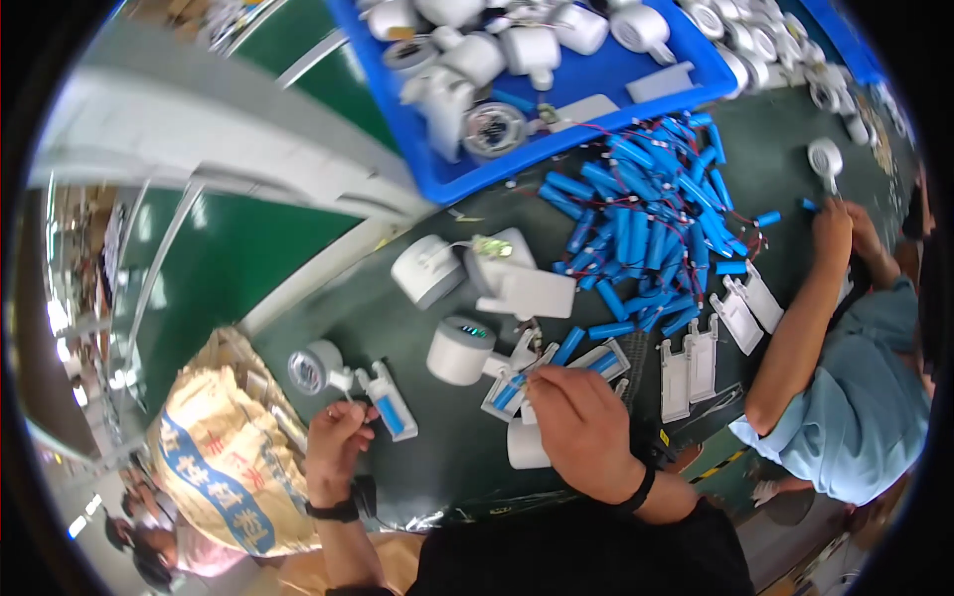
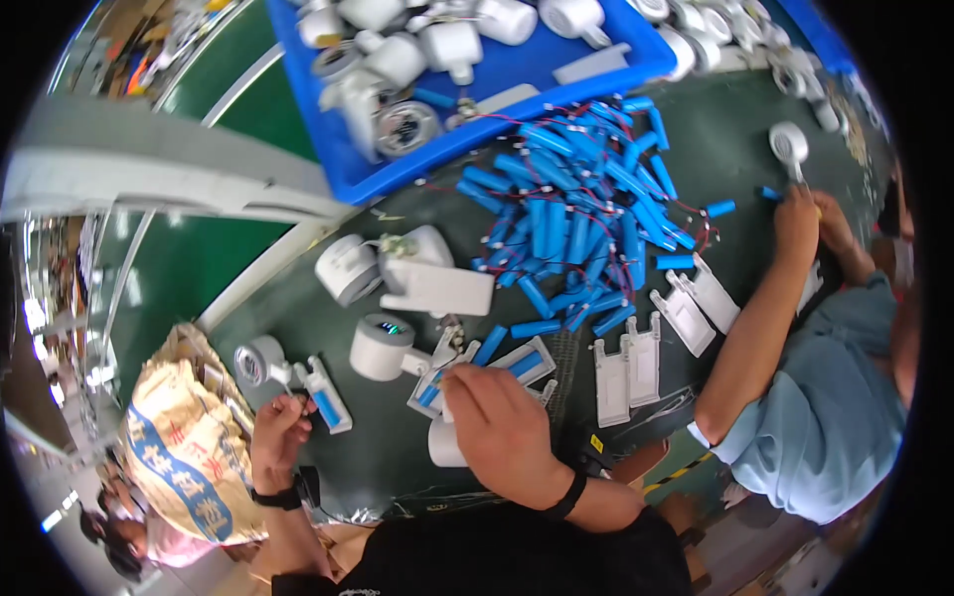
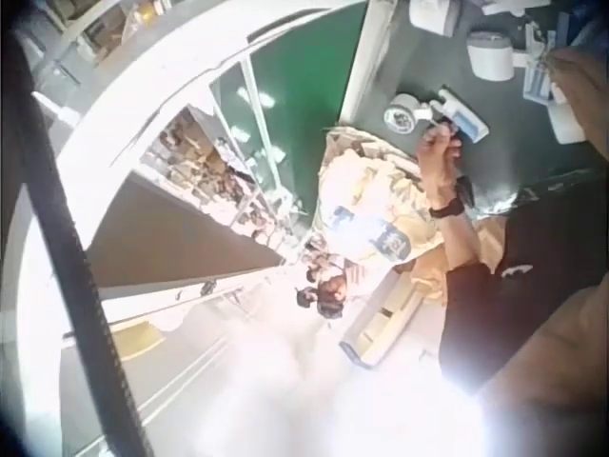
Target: Assembling the components of LED light bulbs on an industrial production line.
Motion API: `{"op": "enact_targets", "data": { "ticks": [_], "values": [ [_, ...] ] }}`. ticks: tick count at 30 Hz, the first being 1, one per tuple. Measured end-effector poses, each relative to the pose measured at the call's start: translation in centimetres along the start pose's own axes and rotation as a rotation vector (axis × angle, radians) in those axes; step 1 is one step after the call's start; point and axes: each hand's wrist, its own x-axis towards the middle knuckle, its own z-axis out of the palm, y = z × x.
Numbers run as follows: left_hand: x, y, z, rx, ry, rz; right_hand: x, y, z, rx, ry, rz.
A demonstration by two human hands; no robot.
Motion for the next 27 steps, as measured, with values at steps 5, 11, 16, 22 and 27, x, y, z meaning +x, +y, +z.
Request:
{"op": "enact_targets", "data": {
  "ticks": [5, 11, 16, 22, 27],
  "values": [
    [-0.2, 0.3, 0.8, 0.005, 0.000, -0.007, 0.1, -0.5, 1.4, -0.064, 0.044, 0.009],
    [0.9, 0.7, 0.5, -0.077, -0.154, 0.095, -0.1, -0.4, 1.6, -0.141, 0.113, -0.019],
    [1.3, -0.4, -0.1, -0.151, -0.220, 0.188, -0.6, -1.2, 2.4, -0.146, 0.141, -0.035],
    [1.4, -1.5, -0.5, -0.205, -0.266, 0.215, -1.1, -1.7, 2.6, -0.203, 0.111, 0.021],
    [-1.3, -1.1, -0.3, -0.030, -0.147, 0.281, -1.2, 0.0, 2.5, -0.271, 0.089, 0.008]
  ]
}}
